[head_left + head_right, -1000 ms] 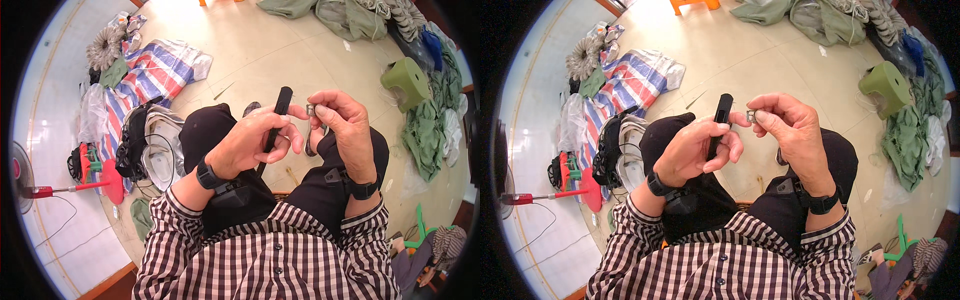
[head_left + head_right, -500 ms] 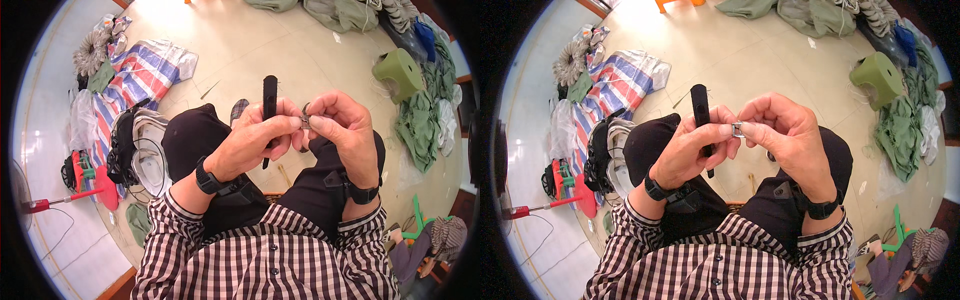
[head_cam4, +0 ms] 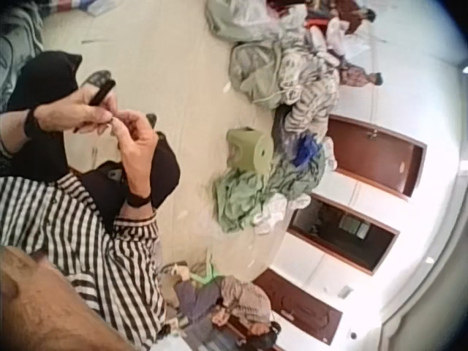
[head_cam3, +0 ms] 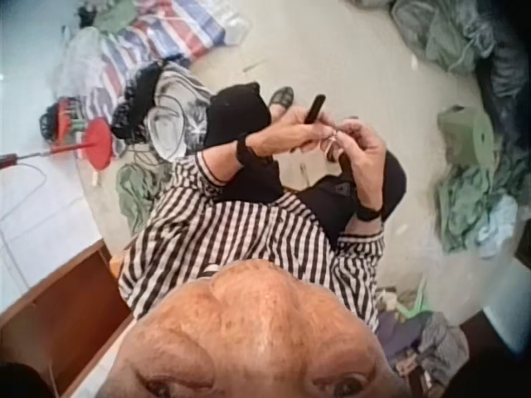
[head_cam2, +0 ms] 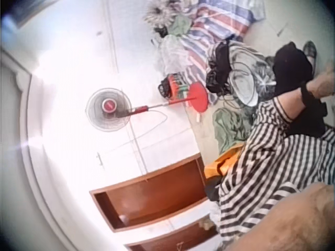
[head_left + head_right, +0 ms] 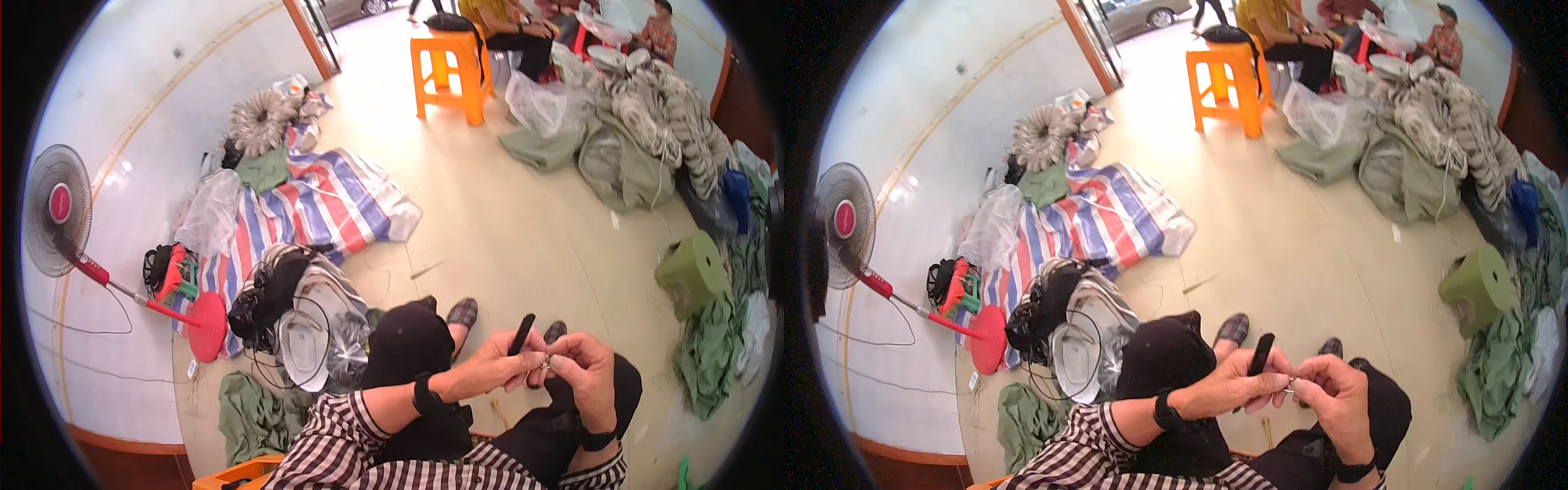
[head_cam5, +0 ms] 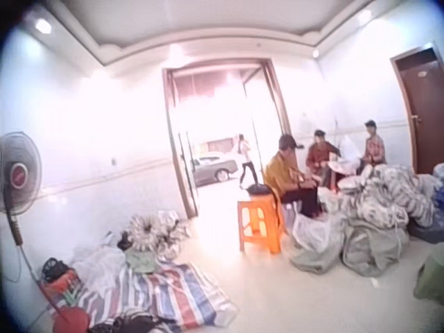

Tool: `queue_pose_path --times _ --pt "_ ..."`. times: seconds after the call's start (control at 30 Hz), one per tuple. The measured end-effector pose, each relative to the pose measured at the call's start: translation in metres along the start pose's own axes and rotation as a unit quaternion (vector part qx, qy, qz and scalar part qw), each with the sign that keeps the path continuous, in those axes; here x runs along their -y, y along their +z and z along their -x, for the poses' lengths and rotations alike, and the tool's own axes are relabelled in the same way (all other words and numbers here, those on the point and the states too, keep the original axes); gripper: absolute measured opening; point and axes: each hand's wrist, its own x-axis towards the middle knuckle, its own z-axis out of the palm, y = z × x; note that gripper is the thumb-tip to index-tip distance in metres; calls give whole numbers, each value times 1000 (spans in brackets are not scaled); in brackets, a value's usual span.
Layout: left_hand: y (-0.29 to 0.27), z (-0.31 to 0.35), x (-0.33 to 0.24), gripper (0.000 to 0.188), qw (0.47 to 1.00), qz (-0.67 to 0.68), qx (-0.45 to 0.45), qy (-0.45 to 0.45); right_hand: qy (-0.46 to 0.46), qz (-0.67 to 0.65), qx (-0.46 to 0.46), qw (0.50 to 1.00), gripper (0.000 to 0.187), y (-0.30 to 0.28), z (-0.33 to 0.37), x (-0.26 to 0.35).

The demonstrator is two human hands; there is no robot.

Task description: The recorder is assembling small black strap components by attaching a plastic buckle or end-piece to a fabric or rubber strap.

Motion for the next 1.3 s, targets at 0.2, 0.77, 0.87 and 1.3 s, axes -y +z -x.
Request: queue_pose_path --times 0.2,0.77,0.87,1.3 --pt "-8 0 10 17 997 67 -20 41 -66 -77 17 995 21 11 -8 -18" --pt "3 -1 14 14 991 59 -114 34 -214 125 -134 960 15 25 -10 -38" --pt "-3 2 7 13 987 51 -153 25 -166 79 -171 968 18 25 -13 -24" --pt "-12 5 -2 14 996 21 -89 -2 -195 229 -31 953 20 11 -9 -16"
